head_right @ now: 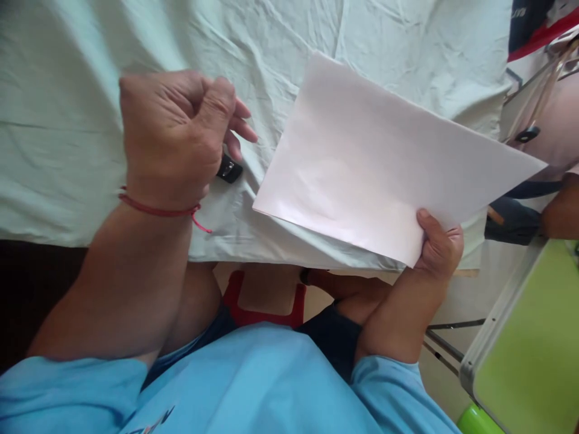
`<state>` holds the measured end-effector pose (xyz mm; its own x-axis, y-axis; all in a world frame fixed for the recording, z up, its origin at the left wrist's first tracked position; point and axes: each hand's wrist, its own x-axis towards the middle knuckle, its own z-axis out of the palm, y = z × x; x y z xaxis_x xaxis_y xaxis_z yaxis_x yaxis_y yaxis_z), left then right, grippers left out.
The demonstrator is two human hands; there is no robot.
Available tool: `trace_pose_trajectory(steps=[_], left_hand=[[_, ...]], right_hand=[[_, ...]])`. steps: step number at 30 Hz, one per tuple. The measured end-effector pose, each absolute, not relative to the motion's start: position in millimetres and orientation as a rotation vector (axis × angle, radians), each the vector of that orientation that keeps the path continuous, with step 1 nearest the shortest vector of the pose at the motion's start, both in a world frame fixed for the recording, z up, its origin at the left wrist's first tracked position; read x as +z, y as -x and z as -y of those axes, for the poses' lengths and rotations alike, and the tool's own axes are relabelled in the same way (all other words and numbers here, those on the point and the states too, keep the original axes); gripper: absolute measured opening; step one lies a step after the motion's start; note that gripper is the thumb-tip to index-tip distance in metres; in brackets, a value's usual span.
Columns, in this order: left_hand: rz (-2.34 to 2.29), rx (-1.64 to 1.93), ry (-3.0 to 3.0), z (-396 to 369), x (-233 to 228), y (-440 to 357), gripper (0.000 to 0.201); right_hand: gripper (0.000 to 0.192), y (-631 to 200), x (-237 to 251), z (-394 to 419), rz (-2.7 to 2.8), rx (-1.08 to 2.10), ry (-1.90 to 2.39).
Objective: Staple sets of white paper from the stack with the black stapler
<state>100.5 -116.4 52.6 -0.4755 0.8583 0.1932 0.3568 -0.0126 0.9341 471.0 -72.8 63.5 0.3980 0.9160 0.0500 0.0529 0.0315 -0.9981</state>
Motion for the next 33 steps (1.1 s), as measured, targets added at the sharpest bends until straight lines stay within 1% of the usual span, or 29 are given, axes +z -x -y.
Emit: trace_pose_trajectory(steps=[3,5,7,9,12,14,18,21,26,28,31,33], left_hand=[[-1.726,1.779,-1.287,93.8,43.5,-110.0,0.029],[-1.608,2.085,-1.318,79.2,35.2,-115.0,0.032],[-1.527,2.122,-1.376,73.3,30.4,-119.9,0.040],[-1.407,1.920,-1.561,78.4,31.8,-124.3,0.045],[-1.361,1.748,-1.598,97.2,43.7,-129.7,0.049],[-1.395,1.705,-1.564,108.0,53.0,-134.1,0.049],[-1.507,1.615,-1.504,115.4,60.1,-149.1,0.044],[-1.613,1.551,-1.452,116.4,51.9,-164.0,0.040],[-1.813,1.579,-1.293,125.0,30.8,-177.6,0.034],[-1.719,1.502,-1.217,129.9,28.5,-175.2,0.035],[-1.447,1.382,-1.036,134.7,33.2,-166.7,0.034],[-1.318,1.334,-0.967,135.7,38.9,-161.1,0.027]], right_hand=[[0.043,-471.7,60.5,72.2,0.953,0.833,1.378],[0.042,-472.3,58.3,70.1,0.951,0.798,1.351],[0.039,-472.7,56.1,66.5,0.940,0.764,1.317],[0.038,-473.2,54.7,63.1,0.914,0.749,1.290],[0.035,-473.9,55.1,61.8,0.904,0.751,1.281],[0.032,-475.3,56.4,63.2,0.928,0.744,1.287],[0.035,-483.0,56.4,64.0,0.959,0.744,1.302],[0.034,-491.5,52.8,61.5,0.970,0.716,1.293],[0.039,-501.6,50.2,61.3,0.940,0.692,1.317],[0.038,-503.7,50.9,63.3,0.959,0.688,1.327],[0.039,-504.9,51.7,66.4,0.968,0.708,1.319],[0.043,-505.1,51.2,68.2,0.956,0.739,1.338]])
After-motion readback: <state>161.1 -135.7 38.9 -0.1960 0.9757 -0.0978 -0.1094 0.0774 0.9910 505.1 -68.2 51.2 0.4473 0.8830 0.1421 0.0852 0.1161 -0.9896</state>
